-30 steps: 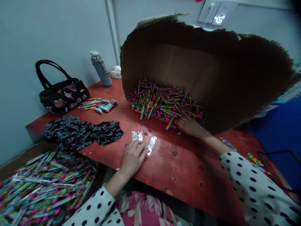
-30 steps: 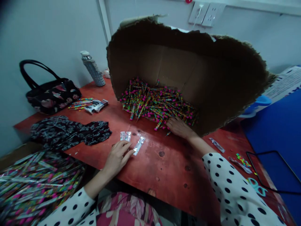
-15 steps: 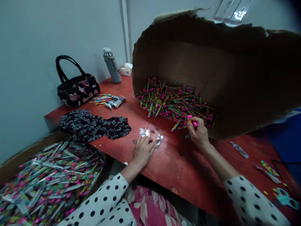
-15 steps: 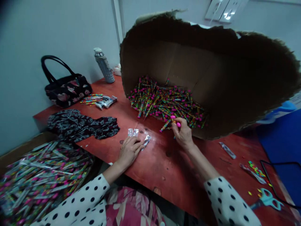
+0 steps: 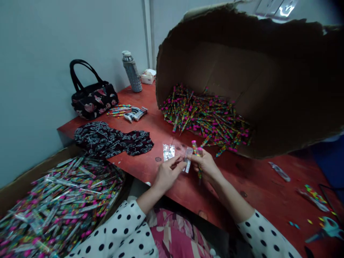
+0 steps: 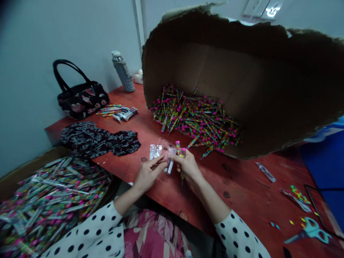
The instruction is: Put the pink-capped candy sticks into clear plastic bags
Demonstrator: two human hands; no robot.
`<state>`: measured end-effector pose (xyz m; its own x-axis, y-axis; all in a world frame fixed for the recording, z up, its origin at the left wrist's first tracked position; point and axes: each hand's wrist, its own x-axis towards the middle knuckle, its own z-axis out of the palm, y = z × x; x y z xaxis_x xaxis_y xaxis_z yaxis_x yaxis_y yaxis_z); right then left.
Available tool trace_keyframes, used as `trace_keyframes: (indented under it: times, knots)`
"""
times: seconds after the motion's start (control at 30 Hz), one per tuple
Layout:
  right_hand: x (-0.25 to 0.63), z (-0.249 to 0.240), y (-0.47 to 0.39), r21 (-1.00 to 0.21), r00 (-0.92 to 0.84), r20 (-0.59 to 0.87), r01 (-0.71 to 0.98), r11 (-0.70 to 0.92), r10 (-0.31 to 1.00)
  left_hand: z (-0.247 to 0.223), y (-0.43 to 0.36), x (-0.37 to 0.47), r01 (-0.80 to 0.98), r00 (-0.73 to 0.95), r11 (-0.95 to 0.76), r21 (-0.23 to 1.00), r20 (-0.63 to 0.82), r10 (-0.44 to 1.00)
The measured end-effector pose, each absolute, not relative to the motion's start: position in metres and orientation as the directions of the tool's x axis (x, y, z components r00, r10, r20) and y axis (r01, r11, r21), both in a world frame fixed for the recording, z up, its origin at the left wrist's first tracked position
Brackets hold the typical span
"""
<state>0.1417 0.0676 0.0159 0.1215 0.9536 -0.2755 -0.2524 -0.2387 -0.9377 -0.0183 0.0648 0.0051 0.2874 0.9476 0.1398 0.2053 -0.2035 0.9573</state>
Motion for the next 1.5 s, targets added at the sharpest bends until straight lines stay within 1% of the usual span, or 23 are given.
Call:
trace_keyframes:
  times: [0.07, 0.13, 0.17, 0.2, 0.27, 0.33, 0.4, 0.5, 0.57, 0.63, 0.73, 0.8, 0.87, 1.0, 1.1, 1.17, 1.23, 1.33, 1.43, 1.5]
  knots:
    - [0.14, 0.021, 0.07, -0.945, 0.073, -0.269, -0.211, -0.249, 0.96, 0.008, 0.066, -0.019, 0.058, 0.368, 0.05, 0.997, -0.068, 0.927]
    - [0.137, 0.023, 0.071, -0.947, 0.037, -0.273, -0.185, -0.261, 0.961, 0.008, 0.068, -0.018, -0.049, 0.479, 0.25, 0.967, -0.197, 0.856]
    - [0.136, 0.023, 0.072, -0.946, 0.026, -0.276, -0.182, -0.267, 0.961, 0.007, 0.069, -0.017, -0.09, 0.496, 0.334, 0.938, -0.248, 0.832]
    - [0.135, 0.023, 0.071, -0.945, 0.02, -0.28, -0.184, -0.272, 0.96, 0.006, 0.069, -0.016, -0.129, 0.482, 0.404, 0.906, -0.299, 0.824]
    - [0.135, 0.022, 0.069, -0.937, 0.022, -0.292, -0.207, -0.281, 0.956, 0.004, 0.069, -0.015, -0.203, 0.387, 0.491, 0.847, -0.391, 0.835]
    - [0.137, 0.02, 0.061, -0.926, 0.037, -0.308, -0.241, -0.291, 0.951, 0.003, 0.07, -0.016, -0.283, 0.283, 0.53, 0.799, -0.459, 0.842]
    - [0.139, 0.019, 0.047, -0.932, 0.029, -0.305, -0.215, -0.292, 0.952, 0.003, 0.072, -0.018, -0.373, 0.223, 0.556, 0.743, -0.509, 0.831]
    - [0.136, 0.017, 0.021, -0.961, 0.01, -0.27, -0.066, -0.268, 0.963, 0.004, 0.075, -0.02, -0.51, 0.198, 0.57, 0.645, -0.556, 0.807]
    - [0.13, 0.015, 0.005, -0.967, 0.022, -0.252, 0.021, -0.253, 0.967, 0.006, 0.077, -0.018, -0.576, 0.201, 0.559, 0.597, -0.559, 0.805]
    - [0.124, 0.012, -0.006, -0.97, 0.063, -0.21, 0.11, -0.216, 0.976, 0.006, 0.079, -0.014, -0.614, 0.206, 0.541, 0.574, -0.545, 0.812]
    - [0.118, 0.006, -0.013, -0.955, 0.132, -0.099, 0.265, -0.131, 0.986, 0.008, 0.078, -0.008, -0.638, 0.208, 0.522, 0.566, -0.526, 0.824]
    - [0.117, 0.003, -0.012, -0.941, 0.143, -0.053, 0.324, -0.097, 0.988, 0.01, 0.077, -0.004, -0.641, 0.219, 0.53, 0.555, -0.53, 0.819]
    - [0.117, 0.002, -0.011, -0.936, 0.149, -0.035, 0.341, -0.085, 0.988, 0.011, 0.075, -0.003, -0.646, 0.225, 0.538, 0.541, -0.539, 0.812]
    - [0.117, 0.002, -0.01, -0.953, 0.182, -0.048, 0.288, -0.099, 0.982, 0.015, 0.072, -0.003, -0.645, 0.233, 0.527, 0.553, -0.515, 0.825]
    - [0.116, 0.005, -0.011, -0.97, 0.191, -0.091, 0.204, -0.13, 0.977, 0.017, 0.068, -0.002, -0.613, 0.252, 0.515, 0.6, -0.469, 0.847]
    - [0.114, 0.008, -0.011, -0.98, 0.186, -0.14, 0.117, -0.164, 0.973, 0.017, 0.064, -0.001, -0.58, 0.251, 0.492, 0.65, -0.432, 0.866]
    - [0.112, 0.011, -0.009, -0.98, 0.174, -0.196, -0.015, -0.196, 0.965, 0.017, 0.059, 0.0, -0.548, 0.256, 0.471, 0.691, -0.398, 0.881]
    - [0.11, 0.014, -0.002, -0.957, 0.17, -0.24, -0.209, -0.203, 0.956, 0.014, 0.052, 0.003, -0.5, 0.317, 0.485, 0.717, -0.37, 0.873]
    - [0.108, 0.013, 0.002, -0.93, 0.158, -0.257, -0.31, -0.2, 0.953, 0.011, 0.051, 0.003, -0.477, 0.351, 0.497, 0.725, -0.361, 0.864]
    - [0.108, 0.011, 0.001, -0.91, 0.102, -0.292, -0.334, -0.244, 0.951, 0.011, 0.053, 0.0, -0.518, 0.283, 0.448, 0.728, -0.349, 0.894]
